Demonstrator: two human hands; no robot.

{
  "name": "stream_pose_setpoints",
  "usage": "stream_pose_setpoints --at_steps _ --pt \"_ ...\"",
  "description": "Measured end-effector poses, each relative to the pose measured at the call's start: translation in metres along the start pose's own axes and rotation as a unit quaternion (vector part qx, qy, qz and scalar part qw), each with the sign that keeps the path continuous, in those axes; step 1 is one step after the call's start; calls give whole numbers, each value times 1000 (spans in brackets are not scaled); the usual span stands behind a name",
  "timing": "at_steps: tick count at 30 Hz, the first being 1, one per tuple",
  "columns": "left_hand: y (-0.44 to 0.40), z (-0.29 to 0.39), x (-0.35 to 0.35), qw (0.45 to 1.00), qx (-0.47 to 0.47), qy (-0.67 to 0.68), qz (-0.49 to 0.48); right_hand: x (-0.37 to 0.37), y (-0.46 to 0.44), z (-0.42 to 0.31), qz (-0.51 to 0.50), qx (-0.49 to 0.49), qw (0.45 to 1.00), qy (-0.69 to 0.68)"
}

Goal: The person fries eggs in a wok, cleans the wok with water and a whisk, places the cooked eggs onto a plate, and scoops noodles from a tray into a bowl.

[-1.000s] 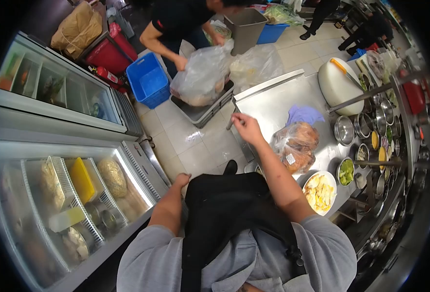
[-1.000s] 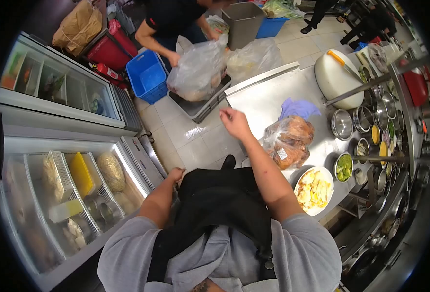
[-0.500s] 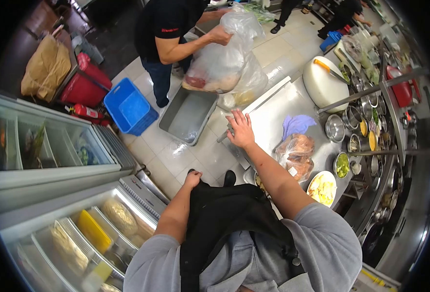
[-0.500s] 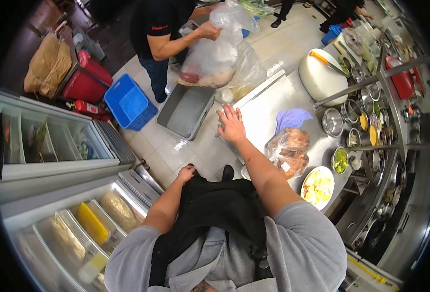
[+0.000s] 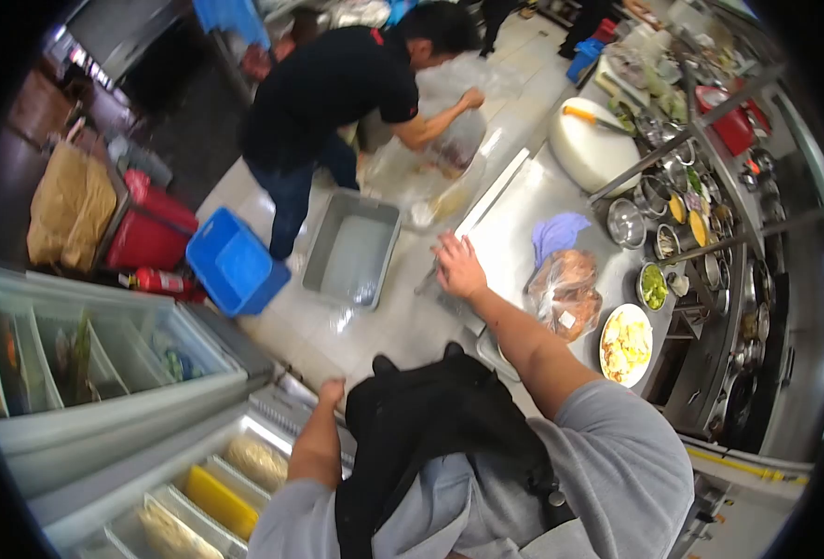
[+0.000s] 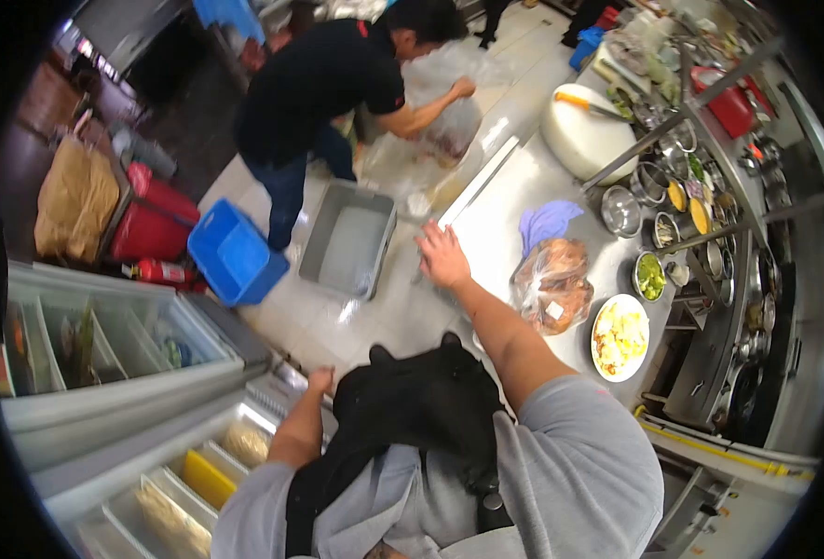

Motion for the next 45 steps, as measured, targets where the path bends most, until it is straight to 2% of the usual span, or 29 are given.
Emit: stream_pose_setpoints --at_steps 2,5,6,7,9,12,14,15,17,21,25,27,31,34,36,41,44,45 --pt "6 3 -7 998 -20 -48 -40 -5 8 -2 7 11 1000 -2" --pt "-4 8 -24 996 10 -19 -87 16 0 1 36 11 999 -8" --pt "5 16 -19 994 29 90 -46 21 0 0 51 10 999 -2" --pt "26 33 -14 977 97 168 -83 20 0 -1 44 15 999 3" --pt "25 55 -1 987 45 129 -86 22 1 -3 46 15 999 11" --pt "28 81 24 997 17 74 -34 21 3 -4 31 14 999 10" --pt "31 86 31 985 79 136 -72 20 4 -3 36 10 999 8" --pt "22 78 30 986 76 134 -69 20 5 -4 33 8 999 5" --pt "-1 50 17 966 117 212 -95 12 5 -5 23 -11 1000 15" --pt "-5 54 34 974 106 175 -101 7 8 -10 -12 -79 997 14" --pt "-7 46 33 979 109 140 -104 25 30 -44 -4 -98 995 1" --pt "-9 51 31 981 108 123 -107 27 49 -73 4 -31 999 -27" --pt "-3 60 24 979 105 138 -108 -2 98 -101 -11 17 995 -95" --pt "-5 72 16 981 89 88 -150 -27 120 -99 -42 16 983 -175" --pt "-7 83 16 985 77 71 -134 -49 136 -93 -201 -24 943 -264" --pt "-5 117 14 987 75 77 -121 -41 155 -70 -245 -59 929 -270" --pt "6 157 0 943 92 278 -159 -20 158 -56 -248 -75 922 -289" --pt "13 183 -5 926 62 330 -176 -9 160 -53 -250 -88 918 -295"
Point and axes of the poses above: each hand's wrist, its own y-axis away from the middle knuckle, its own x-axis out of the back of the hand, z = x × y, the point moved 7 cm from there along -y, towards the middle knuckle, and after that the axes turned 1 degree about -x, right-handed, at the moved point
